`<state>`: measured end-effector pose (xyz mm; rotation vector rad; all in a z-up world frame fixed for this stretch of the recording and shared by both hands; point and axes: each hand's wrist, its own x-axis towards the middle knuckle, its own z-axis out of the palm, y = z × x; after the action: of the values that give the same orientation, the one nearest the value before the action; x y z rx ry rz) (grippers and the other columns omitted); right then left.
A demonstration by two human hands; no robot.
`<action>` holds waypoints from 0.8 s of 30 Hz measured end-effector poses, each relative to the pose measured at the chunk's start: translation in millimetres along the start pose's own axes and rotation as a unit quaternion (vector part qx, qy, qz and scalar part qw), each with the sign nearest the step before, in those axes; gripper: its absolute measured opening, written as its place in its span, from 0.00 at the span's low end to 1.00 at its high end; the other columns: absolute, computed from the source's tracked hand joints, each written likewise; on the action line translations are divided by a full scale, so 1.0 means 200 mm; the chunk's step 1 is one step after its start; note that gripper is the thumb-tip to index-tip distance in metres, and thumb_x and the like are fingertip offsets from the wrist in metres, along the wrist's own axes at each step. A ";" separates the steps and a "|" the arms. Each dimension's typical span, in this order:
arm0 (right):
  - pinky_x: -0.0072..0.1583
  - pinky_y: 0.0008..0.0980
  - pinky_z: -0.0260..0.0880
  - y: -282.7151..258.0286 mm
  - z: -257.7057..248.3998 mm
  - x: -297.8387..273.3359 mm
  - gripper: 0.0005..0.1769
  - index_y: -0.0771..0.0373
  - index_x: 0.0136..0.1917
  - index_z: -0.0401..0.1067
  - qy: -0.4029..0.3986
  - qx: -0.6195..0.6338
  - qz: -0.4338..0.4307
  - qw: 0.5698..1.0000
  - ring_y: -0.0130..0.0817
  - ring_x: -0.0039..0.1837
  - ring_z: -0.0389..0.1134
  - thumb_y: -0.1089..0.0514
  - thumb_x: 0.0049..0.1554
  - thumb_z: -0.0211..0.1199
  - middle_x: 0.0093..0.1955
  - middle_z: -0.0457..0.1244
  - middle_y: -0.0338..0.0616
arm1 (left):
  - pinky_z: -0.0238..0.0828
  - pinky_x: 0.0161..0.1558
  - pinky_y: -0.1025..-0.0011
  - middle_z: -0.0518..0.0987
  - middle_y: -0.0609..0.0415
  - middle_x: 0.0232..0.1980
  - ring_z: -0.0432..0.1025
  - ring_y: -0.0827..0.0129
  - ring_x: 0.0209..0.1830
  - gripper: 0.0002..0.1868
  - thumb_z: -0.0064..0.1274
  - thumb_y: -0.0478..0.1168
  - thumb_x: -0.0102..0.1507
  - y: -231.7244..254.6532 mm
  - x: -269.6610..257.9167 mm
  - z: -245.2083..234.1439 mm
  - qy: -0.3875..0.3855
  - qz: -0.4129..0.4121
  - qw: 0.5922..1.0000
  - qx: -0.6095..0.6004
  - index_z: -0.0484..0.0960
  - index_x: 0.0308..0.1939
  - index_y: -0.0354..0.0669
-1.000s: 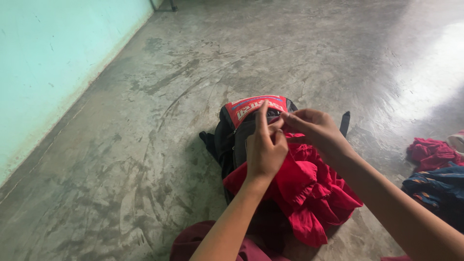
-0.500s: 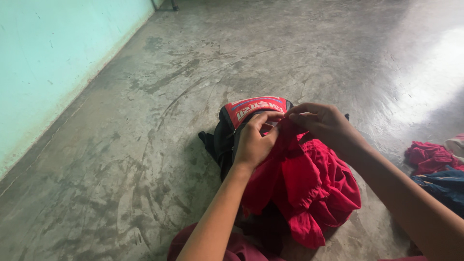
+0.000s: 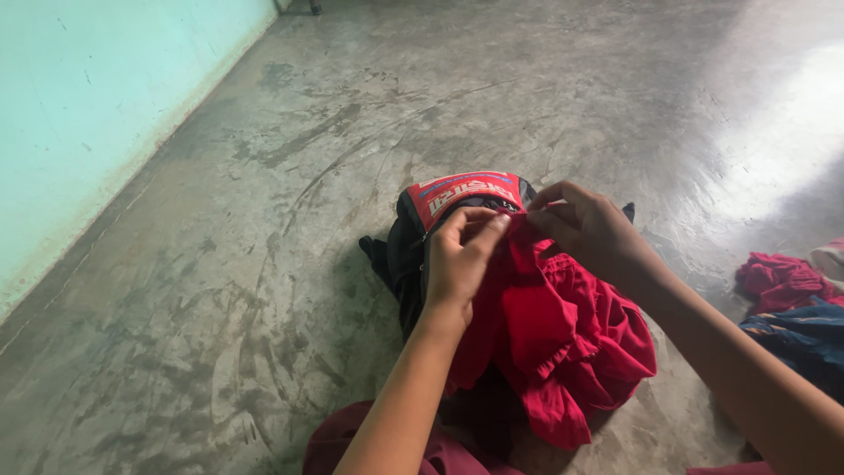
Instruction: The person folds a black garment and places it into a backpack. They then fold a red garment and place it into the same backpack.
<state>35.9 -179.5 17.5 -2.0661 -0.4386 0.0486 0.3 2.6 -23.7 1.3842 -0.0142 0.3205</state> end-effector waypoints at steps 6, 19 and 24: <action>0.51 0.31 0.77 -0.10 0.00 -0.05 0.16 0.59 0.62 0.67 -0.042 -0.014 -0.022 0.999 0.27 0.49 0.74 0.59 0.60 0.58 0.46 0.73 0.44 | 0.74 0.45 0.76 0.86 0.55 0.41 0.78 0.78 0.40 0.07 0.59 0.39 0.64 0.04 -0.02 0.01 0.005 -0.005 1.000 0.006 0.85 0.42 0.40; 0.57 0.32 0.74 -0.11 -0.04 -0.03 0.23 0.63 0.68 0.66 -0.118 0.070 0.001 0.991 0.31 0.58 0.74 0.65 0.59 0.53 0.54 0.73 0.51 | 0.77 0.45 0.66 0.82 0.49 0.44 0.80 0.60 0.42 0.13 0.64 0.38 0.60 0.07 -0.06 -0.01 -0.037 0.255 0.925 0.278 0.83 0.47 0.39; 0.55 0.33 0.74 -0.13 -0.02 -0.08 0.33 0.52 0.77 0.58 -0.146 -0.037 0.012 0.988 0.35 0.57 0.74 0.57 0.58 0.55 0.61 0.71 0.48 | 0.78 0.46 0.66 0.80 0.48 0.43 0.81 0.60 0.42 0.16 0.64 0.36 0.55 0.01 -0.03 0.00 -0.056 0.196 0.935 0.289 0.80 0.45 0.38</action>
<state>13.6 -177.2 38.7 -2.1454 -0.6016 0.3592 -6.5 1.7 -22.6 1.9872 -0.3161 0.6112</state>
